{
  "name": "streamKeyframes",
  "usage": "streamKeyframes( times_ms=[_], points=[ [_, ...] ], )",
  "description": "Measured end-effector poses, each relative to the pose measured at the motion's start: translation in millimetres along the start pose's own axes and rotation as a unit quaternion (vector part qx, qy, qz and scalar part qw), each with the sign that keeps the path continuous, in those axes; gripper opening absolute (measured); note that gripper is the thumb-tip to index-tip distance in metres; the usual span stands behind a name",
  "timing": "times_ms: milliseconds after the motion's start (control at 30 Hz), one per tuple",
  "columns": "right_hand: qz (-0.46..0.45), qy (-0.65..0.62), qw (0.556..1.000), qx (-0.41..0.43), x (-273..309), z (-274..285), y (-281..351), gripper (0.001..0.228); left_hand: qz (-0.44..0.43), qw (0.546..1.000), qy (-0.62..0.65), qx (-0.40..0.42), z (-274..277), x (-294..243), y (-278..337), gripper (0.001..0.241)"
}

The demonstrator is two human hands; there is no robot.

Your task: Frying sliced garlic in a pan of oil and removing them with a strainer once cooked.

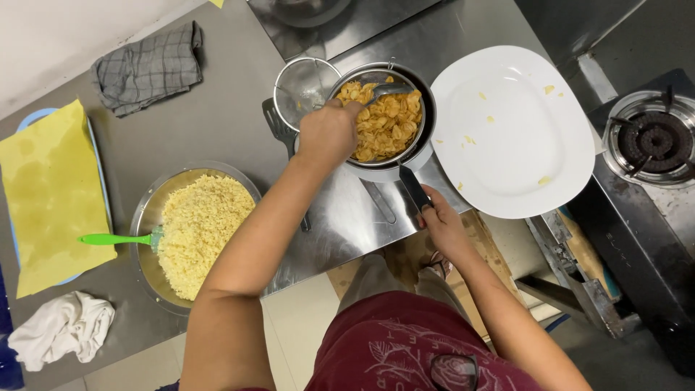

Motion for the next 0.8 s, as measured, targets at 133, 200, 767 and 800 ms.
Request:
streamKeyframes(
  times_ms=[133,200,767,800],
  points=[
    [0.010,0.021,1.000,-0.010,5.2,1.4,1.7,0.051,-0.035,0.999,0.002,-0.006,-3.2,-4.9,-2.7,0.019],
    [0.013,0.021,0.999,-0.026,-0.4,0.7,-3.1,0.049,-0.076,0.996,-0.027,-0.031,-0.8,-9.2,-0.3,0.024],
    [0.010,0.018,0.998,-0.060,9.7,-1.4,4.4,0.047,-0.062,0.996,0.070,-0.010,54.2,-17.6,50.8,0.026],
    [0.013,0.017,0.998,-0.056,8.1,-1.5,3.2,0.047,-0.077,0.993,0.094,0.009,45.7,-27.5,51.9,0.028]
  ],
)
Point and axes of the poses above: each hand's wrist, its own y-axis away from the middle knuckle, its own z-axis out of the back of the hand, x = y × z, the point moved 5 cm from there along -y, towards the middle knuckle, and after that the axes turned 5 degrees about x, right-handed, at the moved point
